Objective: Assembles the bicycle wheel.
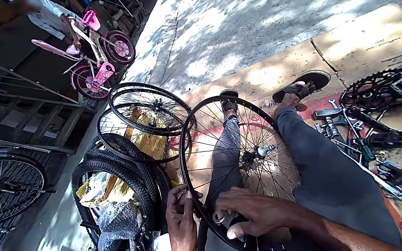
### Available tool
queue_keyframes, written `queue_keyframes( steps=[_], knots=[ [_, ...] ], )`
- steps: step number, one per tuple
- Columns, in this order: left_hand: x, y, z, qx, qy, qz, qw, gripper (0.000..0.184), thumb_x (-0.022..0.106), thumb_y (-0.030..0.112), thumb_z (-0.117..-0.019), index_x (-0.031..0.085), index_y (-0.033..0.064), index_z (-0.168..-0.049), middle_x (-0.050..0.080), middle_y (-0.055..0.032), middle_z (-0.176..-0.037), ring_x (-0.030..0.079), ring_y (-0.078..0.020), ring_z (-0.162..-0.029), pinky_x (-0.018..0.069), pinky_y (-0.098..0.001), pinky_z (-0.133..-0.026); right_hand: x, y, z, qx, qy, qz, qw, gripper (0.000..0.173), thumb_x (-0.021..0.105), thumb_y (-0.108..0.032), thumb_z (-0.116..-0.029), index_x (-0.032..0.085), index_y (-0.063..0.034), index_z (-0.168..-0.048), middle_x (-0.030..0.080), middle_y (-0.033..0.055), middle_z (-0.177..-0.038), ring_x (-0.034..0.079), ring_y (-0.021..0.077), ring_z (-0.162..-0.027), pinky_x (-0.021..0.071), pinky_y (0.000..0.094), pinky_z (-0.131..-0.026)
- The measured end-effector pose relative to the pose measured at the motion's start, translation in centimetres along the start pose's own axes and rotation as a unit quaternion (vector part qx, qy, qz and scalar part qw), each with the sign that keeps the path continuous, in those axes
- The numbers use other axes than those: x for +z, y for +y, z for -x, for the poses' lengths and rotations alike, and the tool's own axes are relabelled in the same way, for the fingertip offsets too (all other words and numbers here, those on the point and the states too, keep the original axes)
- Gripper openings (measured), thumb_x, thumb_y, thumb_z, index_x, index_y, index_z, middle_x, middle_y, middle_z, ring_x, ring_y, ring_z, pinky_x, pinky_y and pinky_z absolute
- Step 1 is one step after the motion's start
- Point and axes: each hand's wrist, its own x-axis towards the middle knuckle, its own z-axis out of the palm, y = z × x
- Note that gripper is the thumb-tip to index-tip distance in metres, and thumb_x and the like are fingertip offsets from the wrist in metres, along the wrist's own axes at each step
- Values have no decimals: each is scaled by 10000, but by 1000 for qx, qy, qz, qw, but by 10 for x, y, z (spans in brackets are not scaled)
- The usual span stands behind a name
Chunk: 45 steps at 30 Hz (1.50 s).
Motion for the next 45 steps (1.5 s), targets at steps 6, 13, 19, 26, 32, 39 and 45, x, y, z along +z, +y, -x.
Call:
queue_keyframes(
  steps=[6, 13, 19, 26, 32, 39, 45],
  knots=[
    [5, 0, 1, 11, 4, 5, 1000, 210, 403, -28, -1000, 492, -24, -1190, 659, -135, -823, 682, -200, -659, 586, -298, -547, 35, 0, -16, 38, 193, 124, 973, 68, 650, -129, -929, 619, -110, -987, 615, 73, -866, 631, 233, -726, 517, 395, -603],
    [3, -3, 0, 8, 10, 4, 1000, 179, 423, 15, -1040, 529, -40, -1175, 688, -175, -828, 686, -216, -630, 584, -301, -529, -3, 1, -1, 8, -9, -16, 1000, 352, 641, -380, -991, 600, -106, -1208, 652, 72, -961, 634, 245, -927, 471, 500, -910],
    [5, -4, 1, 2, 20, 6, 1000, 244, 407, -10, -1000, 497, -27, -1226, 670, -136, -826, 678, -195, -645, 579, -295, -538, 20, 0, -11, 39, 136, 28, 990, 145, 707, -198, -935, 634, -88, -994, 599, 84, -931, 611, 231, -793, 522, 409, -690],
    [3, -3, -1, 10, 5, 9, 1000, 177, 423, 1, -1023, 509, -17, -1176, 680, -150, -799, 688, -211, -620, 580, -306, -495, 16, -2, -13, 52, 56, 75, 994, 218, 675, -257, -937, 627, -112, -1092, 653, 75, -797, 660, 266, -760, 521, 500, -730],
    [2, 1, -2, -20, 10, -5, 1000, 251, 403, 19, -1039, 511, -42, -1257, 670, -174, -827, 688, -234, -654, 598, -338, -546, 7, 6, 3, -23, 21, -18, 999, 229, 561, -305, -1036, 651, -110, -1116, 603, 92, -1171, 566, 260, -1161, 414, 467, -1053],
    [-1, 0, -3, -12, -24, 4, 1000, 346, 412, -24, -984, 470, -40, -1325, 670, -161, -841, 687, -227, -659, 588, -326, -527, 27, 2, -12, 21, 169, 89, 981, 146, 691, -180, -945, 624, -91, -1039, 628, 75, -868, 639, 230, -756, 547, 404, -669],
    [2, 0, -2, -15, 3, 1, 1000, 271, 407, 6, -1038, 496, -40, -1290, 677, -170, -810, 684, -225, -607, 581, -323, -483, 23, 2, -15, 40, 83, 112, 989, 167, 656, -208, -932, 638, -117, -1071, 660, 79, -796, 669, 274, -747, 532, 490, -696]
  ],
)
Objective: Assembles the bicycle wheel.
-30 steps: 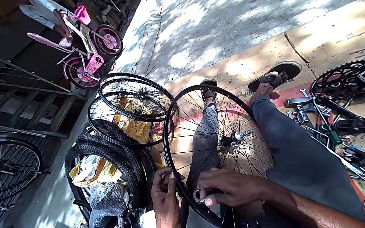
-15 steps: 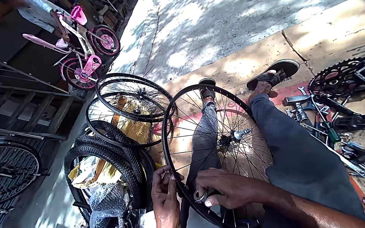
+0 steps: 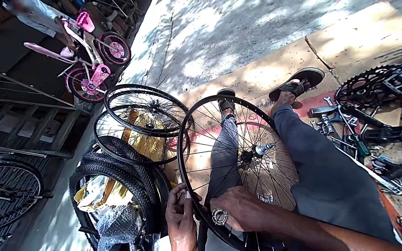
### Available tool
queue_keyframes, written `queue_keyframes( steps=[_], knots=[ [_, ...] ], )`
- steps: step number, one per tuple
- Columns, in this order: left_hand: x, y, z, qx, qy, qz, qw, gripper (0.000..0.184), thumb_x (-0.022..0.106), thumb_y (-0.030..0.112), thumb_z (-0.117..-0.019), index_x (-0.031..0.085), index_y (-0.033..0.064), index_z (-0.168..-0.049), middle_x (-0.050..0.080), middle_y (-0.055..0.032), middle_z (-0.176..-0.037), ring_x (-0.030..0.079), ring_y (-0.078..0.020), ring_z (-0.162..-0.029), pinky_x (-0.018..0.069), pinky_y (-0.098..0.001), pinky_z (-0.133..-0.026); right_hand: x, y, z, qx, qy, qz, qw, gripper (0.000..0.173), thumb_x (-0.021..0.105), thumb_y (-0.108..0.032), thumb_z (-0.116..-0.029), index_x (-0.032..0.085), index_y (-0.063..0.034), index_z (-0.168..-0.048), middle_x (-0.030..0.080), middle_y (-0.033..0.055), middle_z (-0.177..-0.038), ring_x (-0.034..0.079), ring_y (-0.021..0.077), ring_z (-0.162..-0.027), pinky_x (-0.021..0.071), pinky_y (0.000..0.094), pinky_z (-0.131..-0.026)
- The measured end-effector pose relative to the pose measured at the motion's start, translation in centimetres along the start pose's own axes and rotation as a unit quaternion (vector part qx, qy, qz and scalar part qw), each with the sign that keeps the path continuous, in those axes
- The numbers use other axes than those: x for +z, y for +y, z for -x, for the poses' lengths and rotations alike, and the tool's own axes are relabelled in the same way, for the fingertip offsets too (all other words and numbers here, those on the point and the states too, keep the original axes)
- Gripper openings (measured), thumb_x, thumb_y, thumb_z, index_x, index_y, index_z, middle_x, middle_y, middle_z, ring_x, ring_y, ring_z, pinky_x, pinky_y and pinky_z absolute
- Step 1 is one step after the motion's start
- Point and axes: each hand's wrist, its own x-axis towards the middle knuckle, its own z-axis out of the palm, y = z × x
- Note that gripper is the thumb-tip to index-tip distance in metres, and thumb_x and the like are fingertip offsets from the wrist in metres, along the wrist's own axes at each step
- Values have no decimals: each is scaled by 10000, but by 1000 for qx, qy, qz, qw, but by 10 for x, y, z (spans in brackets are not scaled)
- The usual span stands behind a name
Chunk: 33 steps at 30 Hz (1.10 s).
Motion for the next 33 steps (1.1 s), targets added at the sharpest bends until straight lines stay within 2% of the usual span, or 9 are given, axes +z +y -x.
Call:
queue_keyframes(
  steps=[5, 9, 12, 16, 20, 23, 26, 29, 33],
  knots=[
    [-3, 1, -2, 12, -29, 8, 999, 322, 396, -10, -981, 479, -32, -1291, 679, -142, -822, 706, -221, -677, 612, -343, -563, -27, 13, 15, -51, -75, -187, 978, 332, 605, -355, -997, 605, -90, -1197, 606, 94, -1107, 578, 253, -1062, 423, 478, -972],
    [-2, 3, -28, 12, -27, -41, 999, 380, 328, 248, -1102, 502, 60, -1383, 670, -164, -956, 669, -236, -706, 585, -334, -614, -21, 5, 7, -14, -66, -82, 994, 402, 389, -459, -1095, 601, -118, -1104, 620, 68, -972, 620, 229, -981, 440, 461, -974],
    [4, 8, -60, -7, -43, -124, 991, 383, 504, 304, -1064, 491, 191, -1429, 675, -111, -980, 627, -211, -677, 537, -327, -590, -27, 2, 5, 31, -59, -77, 995, 411, 346, -429, -1110, 575, -88, -1103, 612, 88, -940, 632, 244, -938, 484, 458, -910],
    [17, 10, -68, 48, -10, -247, 968, 413, 549, 338, -1039, 494, 249, -1438, 620, -51, -884, 576, -200, -645, 507, -399, -573, -35, 10, 13, 61, 148, -34, 987, 394, 394, -457, -1098, 639, -149, -1087, 624, -7, -948, 634, 103, -910, 549, 304, -813],
    [29, 6, -29, 109, 45, -272, 955, 431, 517, 306, -1026, 513, 129, -1419, 658, -46, -964, 620, -137, -716, 548, -347, -636, -33, 18, 24, 78, 113, 149, 979, 388, 342, -405, -1109, 657, -179, -1128, 676, 20, -1004, 656, 205, -1020, 497, 434, -994],
    [30, -5, 10, 122, 66, -233, 963, 479, 522, 247, -1020, 454, -24, -1409, 640, -79, -1005, 621, -99, -745, 554, -263, -638, -24, 1, 24, -3, 32, 12, 999, 338, 405, -365, -1106, 643, -130, -1157, 659, 85, -1035, 649, 270, -1021, 519, 465, -945],
    [17, -14, 28, 131, 41, -172, 976, 367, 405, 177, -1067, 446, -91, -1315, 629, -49, -882, 638, -96, -677, 578, -251, -579, -10, -3, 20, 2, 18, -128, 992, 253, 705, -244, -963, 645, -100, -1161, 671, 88, -951, 663, 259, -867, 552, 470, -813],
    [3, -13, 23, 95, 18, -115, 989, 222, 385, 45, -1057, 509, -68, -1203, 674, -78, -815, 688, -171, -664, 604, -299, -566, 18, -4, 14, 46, 70, -36, 996, 217, 685, -179, -877, 637, -137, -1084, 657, 59, -784, 674, 253, -708, 548, 471, -620],
    [-3, -11, 12, 45, 1, -43, 998, 175, 433, -40, -992, 511, -43, -1149, 679, -113, -788, 696, -203, -657, 612, -333, -584, -3, 0, 9, 29, -51, -86, 995, 251, 718, -231, -903, 644, -121, -1115, 674, 90, -868, 668, 280, -784, 538, 517, -711]
  ],
)
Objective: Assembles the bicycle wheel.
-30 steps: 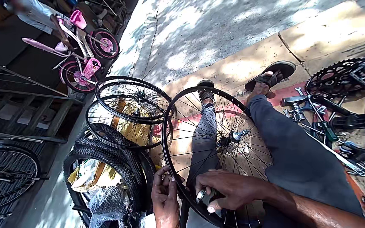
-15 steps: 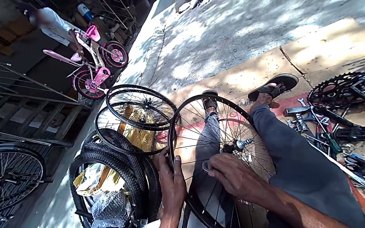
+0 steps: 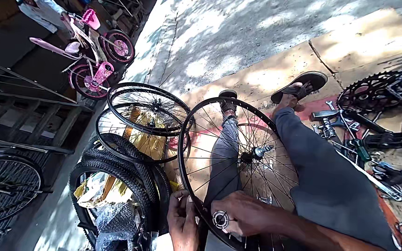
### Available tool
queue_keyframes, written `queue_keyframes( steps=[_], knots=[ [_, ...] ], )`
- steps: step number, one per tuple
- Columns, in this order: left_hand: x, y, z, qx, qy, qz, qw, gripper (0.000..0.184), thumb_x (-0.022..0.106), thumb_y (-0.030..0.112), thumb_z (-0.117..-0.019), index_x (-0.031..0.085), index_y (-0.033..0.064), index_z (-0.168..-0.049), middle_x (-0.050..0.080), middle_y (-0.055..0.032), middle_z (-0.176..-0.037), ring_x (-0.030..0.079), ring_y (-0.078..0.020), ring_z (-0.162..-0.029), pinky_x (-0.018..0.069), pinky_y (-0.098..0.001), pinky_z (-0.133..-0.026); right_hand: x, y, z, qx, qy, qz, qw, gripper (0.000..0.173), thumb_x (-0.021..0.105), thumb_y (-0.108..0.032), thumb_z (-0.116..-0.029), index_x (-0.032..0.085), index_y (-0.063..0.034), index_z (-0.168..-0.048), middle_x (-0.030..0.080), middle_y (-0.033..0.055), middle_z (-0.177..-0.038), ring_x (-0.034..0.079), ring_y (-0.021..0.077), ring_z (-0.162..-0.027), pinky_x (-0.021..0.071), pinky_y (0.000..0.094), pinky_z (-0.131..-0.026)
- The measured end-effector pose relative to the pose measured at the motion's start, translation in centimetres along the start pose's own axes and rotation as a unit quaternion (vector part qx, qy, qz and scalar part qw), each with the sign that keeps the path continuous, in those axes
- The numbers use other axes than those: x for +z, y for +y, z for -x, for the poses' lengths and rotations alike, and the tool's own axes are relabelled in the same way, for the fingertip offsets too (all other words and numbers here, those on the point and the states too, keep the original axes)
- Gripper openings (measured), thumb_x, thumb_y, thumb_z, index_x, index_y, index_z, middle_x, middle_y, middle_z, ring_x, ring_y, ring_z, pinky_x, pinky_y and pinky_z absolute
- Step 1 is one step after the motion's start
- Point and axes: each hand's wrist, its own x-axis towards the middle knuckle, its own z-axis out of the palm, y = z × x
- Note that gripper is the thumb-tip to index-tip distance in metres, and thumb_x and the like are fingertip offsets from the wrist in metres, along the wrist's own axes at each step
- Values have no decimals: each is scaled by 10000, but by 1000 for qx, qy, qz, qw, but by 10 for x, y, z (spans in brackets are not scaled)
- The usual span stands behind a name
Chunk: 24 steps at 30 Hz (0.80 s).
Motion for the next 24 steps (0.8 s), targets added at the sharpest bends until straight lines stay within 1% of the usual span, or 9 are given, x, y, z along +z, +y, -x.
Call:
queue_keyframes(
  steps=[3, 5, 8, 10, 12, 14, 17, 20, 24],
  knots=[
    [-2, 1, 0, -19, -6, 45, 999, 186, 412, -32, -998, 485, -29, -1168, 668, -124, -799, 694, -204, -668, 611, -329, -601, -13, 9, 11, -12, -13, -131, 991, 248, 739, -312, -924, 679, -100, -1038, 627, 56, -1033, 616, 179, -931, 526, 381, -832],
    [3, 5, 1, -41, 7, 67, 997, 220, 382, -30, -1007, 452, -9, -1214, 650, -124, -800, 685, -198, -653, 604, -315, -581, 1, 1, 7, 42, 51, -99, 993, 232, 786, -225, -879, 662, -77, -1010, 664, 74, -923, 646, 211, -826, 539, 418, -754],
    [8, 7, 0, -52, 21, 65, 996, 243, 379, -5, -1026, 458, -19, -1256, 665, -155, -836, 687, -224, -652, 604, -336, -563, 24, -6, -3, 41, 103, 51, 992, 178, 658, -112, -889, 642, -117, -1067, 670, 95, -829, 687, 286, -764, 548, 498, -664],
    [5, 6, 0, -51, 15, 57, 997, 219, 387, -8, -1032, 478, -34, -1230, 681, -176, -852, 701, -239, -666, 616, -351, -581, 14, -1, 1, 5, 48, 34, 998, 213, 649, -160, -915, 647, -117, -1123, 685, 98, -868, 688, 291, -800, 544, 513, -707],
    [1, 5, 0, -49, 12, 48, 998, 184, 407, -11, -1041, 505, -49, -1191, 697, -193, -876, 712, -249, -688, 619, -351, -594, -8, 7, 10, -43, -37, -47, 997, 339, 649, -335, -979, 601, -112, -1229, 663, 83, -1000, 655, 262, -936, 523, 502, -853],
    [-1, 2, 0, -45, 13, 44, 998, 170, 425, -18, -1029, 526, -50, -1163, 692, -190, -886, 711, -245, -687, 621, -352, -590, -15, 12, 15, -66, -56, -83, 993, 302, 569, -373, -1027, 647, -114, -1162, 620, 69, -1139, 600, 228, -1088, 481, 460, -924],
    [2, 3, -1, -28, 10, 40, 999, 175, 420, -23, -1005, 522, -37, -1147, 666, -156, -873, 695, -230, -676, 615, -343, -565, -2, 3, 7, -16, 39, -78, 996, 213, 616, -296, -1010, 675, -95, -970, 605, 60, -962, 606, 188, -864, 504, 384, -757],
    [4, 6, 0, -36, 20, 39, 998, 222, 414, -38, -981, 489, -33, -1190, 660, -151, -869, 692, -229, -682, 614, -347, -572, 9, -2, 5, -2, 115, -39, 993, 292, 583, -375, -1036, 630, -96, -1110, 647, 76, -958, 656, 206, -841, 563, 381, -745],
    [4, 9, 0, -64, 33, 36, 997, 202, 421, -26, -1027, 503, -32, -1212, 677, -162, -863, 701, -224, -675, 615, -342, -570, 1, -5, 12, -18, 27, -30, 999, 286, 586, -272, -1037, 587, -83, -1251, 651, 111, -1024, 647, 275, -933, 519, 465, -860]
  ],
)
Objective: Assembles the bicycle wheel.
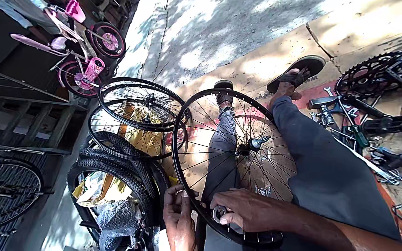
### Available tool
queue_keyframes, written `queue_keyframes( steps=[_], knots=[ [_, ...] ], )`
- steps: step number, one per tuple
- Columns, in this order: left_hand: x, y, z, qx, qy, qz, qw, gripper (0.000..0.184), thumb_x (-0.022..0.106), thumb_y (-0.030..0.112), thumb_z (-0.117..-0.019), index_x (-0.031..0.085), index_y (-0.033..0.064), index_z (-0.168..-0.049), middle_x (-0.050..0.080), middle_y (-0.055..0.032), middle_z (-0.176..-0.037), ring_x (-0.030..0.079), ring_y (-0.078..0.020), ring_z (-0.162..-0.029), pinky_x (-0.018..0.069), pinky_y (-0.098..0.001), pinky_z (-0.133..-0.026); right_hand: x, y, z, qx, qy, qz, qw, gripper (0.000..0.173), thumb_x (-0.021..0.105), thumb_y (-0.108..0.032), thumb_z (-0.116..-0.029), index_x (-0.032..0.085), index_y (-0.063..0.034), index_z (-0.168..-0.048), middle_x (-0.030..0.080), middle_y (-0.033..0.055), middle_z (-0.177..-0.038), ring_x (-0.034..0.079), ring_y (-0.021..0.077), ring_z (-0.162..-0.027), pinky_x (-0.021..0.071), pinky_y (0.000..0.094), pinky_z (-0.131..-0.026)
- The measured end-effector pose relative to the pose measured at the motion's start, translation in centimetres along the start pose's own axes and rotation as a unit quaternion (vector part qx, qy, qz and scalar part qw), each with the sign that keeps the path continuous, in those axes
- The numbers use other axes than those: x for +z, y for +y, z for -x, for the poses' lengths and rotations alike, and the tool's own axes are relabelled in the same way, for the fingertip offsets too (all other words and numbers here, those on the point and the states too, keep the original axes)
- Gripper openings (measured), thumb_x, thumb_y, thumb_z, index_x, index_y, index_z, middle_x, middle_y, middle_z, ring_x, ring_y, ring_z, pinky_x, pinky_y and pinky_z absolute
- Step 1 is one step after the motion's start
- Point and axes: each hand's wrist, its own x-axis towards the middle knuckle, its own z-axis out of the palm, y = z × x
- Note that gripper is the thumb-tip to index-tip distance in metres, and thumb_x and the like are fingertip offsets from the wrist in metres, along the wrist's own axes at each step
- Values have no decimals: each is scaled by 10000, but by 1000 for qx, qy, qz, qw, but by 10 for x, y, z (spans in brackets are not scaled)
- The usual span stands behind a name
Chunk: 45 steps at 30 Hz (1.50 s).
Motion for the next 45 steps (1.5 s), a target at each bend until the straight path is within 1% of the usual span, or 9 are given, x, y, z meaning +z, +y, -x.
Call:
queue_keyframes(
  steps=[6, 11, 14, 17, 24, 28, 32, 39, 45],
  knots=[
    [-1, -3, -2, 34, -28, -6, 999, 190, 412, -36, -1000, 495, -28, -1170, 661, -133, -852, 697, -223, -692, 618, -347, -584, 23, 1, -12, 18, 56, 122, 991, 173, 602, -133, -935, 639, -103, -1101, 654, 108, -783, 672, 303, -720, 526, 499, -654],
    [-2, 1, 0, -10, -3, -3, 1000, 198, 409, -10, -1035, 511, -42, -1202, 675, -169, -880, 701, -232, -690, 616, -351, -580, -16, 14, 3, -40, -89, -52, 994, 314, 585, -373, -1021, 629, -111, -1189, 605, 79, -1135, 590, 249, -1086, 474, 472, -926],
    [-3, -2, -2, 2, -11, 4, 1000, 199, 412, -26, -1025, 513, -31, -1196, 669, -154, -873, 700, -229, -689, 619, -356, -570, -2, 10, -3, 7, 7, -38, 999, 146, 670, -241, -972, 658, -96, -969, 601, 60, -1005, 609, 194, -901, 514, 390, -776],
    [-2, -1, -2, 13, -27, -3, 1000, 238, 413, -49, -991, 501, -31, -1212, 664, -143, -878, 700, -231, -715, 621, -360, -590, 26, 5, -10, 30, 126, 104, 986, 163, 644, -100, -909, 629, -107, -1071, 642, 97, -895, 665, 264, -770, 552, 435, -649],
    [-2, 1, -1, 0, -15, -4, 1000, 183, 411, 1, -1045, 517, -33, -1190, 679, -159, -866, 701, -224, -689, 616, -347, -577, -23, 12, -3, -29, -97, -73, 992, 346, 622, -369, -1006, 621, -79, -1194, 631, 84, -1023, 621, 227, -958, 504, 442, -882],
    [-4, -1, -1, 17, -38, -5, 999, 241, 394, -42, -999, 497, -31, -1217, 674, -142, -893, 704, -224, -728, 620, -347, -604, -10, 11, -6, -8, -11, -42, 999, 189, 704, -269, -957, 649, -88, -956, 581, 64, -972, 592, 188, -860, 502, 372, -753],
    [2, 1, 2, 4, -6, -10, 1000, 208, 387, 5, -1055, 517, -28, -1213, 673, -136, -849, 685, -209, -669, 602, -327, -573, 33, 8, -10, -13, 144, 158, 977, 184, 606, -129, -941, 643, -117, -1121, 640, 91, -839, 662, 268, -716, 541, 433, -617],
    [-3, -1, 2, 11, -27, -6, 1000, 255, 390, -42, -1008, 490, -40, -1242, 675, -157, -916, 704, -238, -739, 618, -356, -609, -26, 5, -17, 40, -139, -45, 988, 386, 694, -315, -977, 624, -78, -1274, 678, 108, -898, 654, 258, -813, 516, 512, -804],
    [2, -3, 1, 20, -5, -8, 1000, 185, 396, 1, -1049, 509, -18, -1194, 674, -116, -820, 687, -175, -681, 593, -284, -596, 30, 1, -18, -119, 193, 217, 949, 158, 514, -72, -1005, 659, -104, -950, 596, 78, -865, 605, 248, -844, 486, 399, -816]
  ],
)
